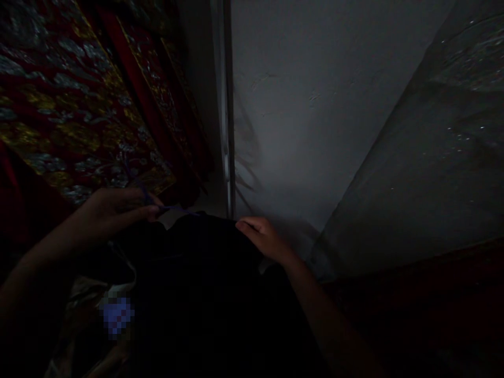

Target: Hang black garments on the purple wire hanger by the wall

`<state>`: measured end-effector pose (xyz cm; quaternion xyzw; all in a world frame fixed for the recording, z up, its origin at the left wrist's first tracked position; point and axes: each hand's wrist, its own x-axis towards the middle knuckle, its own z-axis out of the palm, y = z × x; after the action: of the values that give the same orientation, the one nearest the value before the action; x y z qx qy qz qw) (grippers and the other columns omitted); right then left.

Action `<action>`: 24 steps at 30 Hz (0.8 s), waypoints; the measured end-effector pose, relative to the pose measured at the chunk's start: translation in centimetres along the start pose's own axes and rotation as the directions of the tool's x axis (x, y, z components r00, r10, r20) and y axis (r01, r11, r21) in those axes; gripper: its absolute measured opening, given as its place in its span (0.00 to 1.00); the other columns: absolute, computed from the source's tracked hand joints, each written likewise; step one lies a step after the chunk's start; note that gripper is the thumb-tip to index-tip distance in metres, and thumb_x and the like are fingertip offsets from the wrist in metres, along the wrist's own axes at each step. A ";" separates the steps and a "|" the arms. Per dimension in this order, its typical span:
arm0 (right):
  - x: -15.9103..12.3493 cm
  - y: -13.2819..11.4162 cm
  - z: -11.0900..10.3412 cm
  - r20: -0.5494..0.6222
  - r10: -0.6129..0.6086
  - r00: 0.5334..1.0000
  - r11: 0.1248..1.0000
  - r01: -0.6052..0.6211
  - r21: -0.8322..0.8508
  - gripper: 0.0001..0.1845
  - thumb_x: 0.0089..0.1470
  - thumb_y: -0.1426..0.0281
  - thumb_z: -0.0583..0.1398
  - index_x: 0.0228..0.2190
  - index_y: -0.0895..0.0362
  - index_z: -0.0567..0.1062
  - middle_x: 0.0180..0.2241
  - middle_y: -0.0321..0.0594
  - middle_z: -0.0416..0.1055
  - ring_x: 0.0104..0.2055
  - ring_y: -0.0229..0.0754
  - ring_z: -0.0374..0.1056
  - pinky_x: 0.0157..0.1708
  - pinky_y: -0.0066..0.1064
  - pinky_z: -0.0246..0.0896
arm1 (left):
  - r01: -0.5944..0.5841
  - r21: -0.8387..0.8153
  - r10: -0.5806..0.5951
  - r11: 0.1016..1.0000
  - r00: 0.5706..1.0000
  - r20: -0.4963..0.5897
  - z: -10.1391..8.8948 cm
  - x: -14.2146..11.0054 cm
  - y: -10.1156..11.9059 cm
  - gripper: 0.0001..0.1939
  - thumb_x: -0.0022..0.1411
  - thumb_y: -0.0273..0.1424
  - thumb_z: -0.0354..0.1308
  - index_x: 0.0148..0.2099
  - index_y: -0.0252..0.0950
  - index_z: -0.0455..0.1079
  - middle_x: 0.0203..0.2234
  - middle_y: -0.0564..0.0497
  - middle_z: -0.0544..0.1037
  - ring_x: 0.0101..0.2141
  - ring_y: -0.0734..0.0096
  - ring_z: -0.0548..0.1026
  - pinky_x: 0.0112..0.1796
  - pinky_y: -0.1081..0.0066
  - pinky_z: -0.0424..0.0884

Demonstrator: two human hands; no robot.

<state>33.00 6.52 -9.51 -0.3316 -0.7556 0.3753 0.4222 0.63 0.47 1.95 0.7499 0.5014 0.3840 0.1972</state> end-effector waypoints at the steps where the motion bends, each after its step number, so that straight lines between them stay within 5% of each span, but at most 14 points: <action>1: 0.5 -0.2 -0.3 -0.037 0.037 0.999 0.998 -0.034 0.059 0.28 0.59 0.45 0.58 0.25 0.56 0.76 0.23 0.36 0.71 0.28 0.40 0.68 0.30 0.30 0.65 | -0.029 0.008 0.029 1.000 0.995 -0.101 0.4 0.7 -0.1 0.12 0.60 0.41 0.65 0.39 0.38 0.79 0.29 0.49 0.81 0.29 0.64 0.78 0.31 0.68 0.77; 3: 2.0 -0.9 -1.5 -0.195 0.085 0.977 0.982 -0.049 0.181 0.27 0.53 0.44 0.63 0.23 0.56 0.75 0.20 0.33 0.67 0.23 0.37 0.63 0.24 0.28 0.59 | -0.113 0.048 0.123 0.992 0.929 -0.349 1.3 1.9 -0.3 0.14 0.59 0.39 0.66 0.45 0.38 0.77 0.35 0.48 0.81 0.35 0.62 0.79 0.37 0.64 0.78; 5: 4.0 -1.9 -3.1 -0.368 0.118 0.922 0.962 -0.013 0.274 0.26 0.44 0.44 0.69 0.25 0.55 0.76 0.21 0.33 0.70 0.24 0.37 0.65 0.25 0.28 0.61 | -0.207 0.163 0.263 0.965 0.792 -0.552 2.4 2.3 -0.4 0.17 0.61 0.37 0.65 0.51 0.40 0.74 0.43 0.47 0.80 0.43 0.59 0.78 0.46 0.59 0.76; 7: 5.8 -2.7 -4.9 -0.472 0.139 0.871 0.947 0.022 0.320 0.26 0.38 0.45 0.72 0.25 0.55 0.77 0.24 0.35 0.73 0.28 0.41 0.70 0.29 0.30 0.66 | -0.257 0.316 0.404 0.914 0.660 -0.634 3.6 2.1 -0.6 0.15 0.62 0.34 0.64 0.51 0.41 0.73 0.46 0.46 0.78 0.48 0.57 0.75 0.53 0.56 0.72; 9: 6.8 -3.1 -6.3 -0.525 0.135 0.841 0.940 0.060 0.337 0.25 0.38 0.46 0.72 0.25 0.54 0.76 0.25 0.37 0.75 0.32 0.45 0.74 0.32 0.33 0.70 | -0.264 0.393 0.471 0.881 0.577 -0.667 5.1 1.4 -1.1 0.11 0.62 0.32 0.63 0.48 0.41 0.73 0.43 0.47 0.76 0.49 0.57 0.73 0.53 0.55 0.70; 11: 6.7 -2.9 -7.0 -0.558 0.117 0.822 0.936 0.096 0.338 0.24 0.41 0.46 0.71 0.25 0.54 0.76 0.26 0.38 0.76 0.34 0.46 0.75 0.34 0.34 0.71 | -0.241 0.325 0.404 0.914 0.582 -0.706 7.0 0.5 -2.2 0.11 0.63 0.32 0.63 0.48 0.40 0.71 0.41 0.48 0.73 0.46 0.59 0.72 0.51 0.58 0.70; 15: 5.6 -2.2 -6.8 -0.638 0.085 0.766 0.954 0.122 0.273 0.24 0.44 0.46 0.69 0.24 0.53 0.74 0.23 0.36 0.73 0.33 0.45 0.75 0.33 0.34 0.71 | -0.137 -0.032 0.070 0.990 0.675 -0.735 11.6 -0.7 -5.4 0.17 0.62 0.36 0.64 0.49 0.39 0.65 0.41 0.49 0.70 0.43 0.65 0.71 0.46 0.64 0.69; 18: 5.9 -2.3 -6.5 -0.678 0.051 0.733 0.968 0.131 0.214 0.25 0.46 0.45 0.68 0.23 0.53 0.73 0.23 0.36 0.72 0.34 0.44 0.74 0.34 0.33 0.71 | -0.101 -0.237 -0.111 0.966 0.668 -0.736 14.8 -1.0 -7.1 0.23 0.57 0.38 0.68 0.50 0.40 0.62 0.42 0.49 0.70 0.43 0.66 0.72 0.46 0.66 0.70; 24: 6.3 -2.9 -7.8 -0.734 -0.013 0.679 0.976 0.167 0.138 0.26 0.52 0.44 0.62 0.28 0.55 0.74 0.30 0.40 0.76 0.42 0.48 0.76 0.40 0.38 0.72 | -0.082 -0.349 -0.183 0.933 0.727 -0.661 17.8 0.1 -6.3 0.21 0.58 0.37 0.69 0.49 0.40 0.65 0.39 0.50 0.74 0.40 0.68 0.75 0.44 0.68 0.71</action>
<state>36.66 12.48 -1.75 -0.3730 -0.5006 0.2628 0.7356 10.60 4.78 -13.43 0.4927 0.4812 0.7112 0.1410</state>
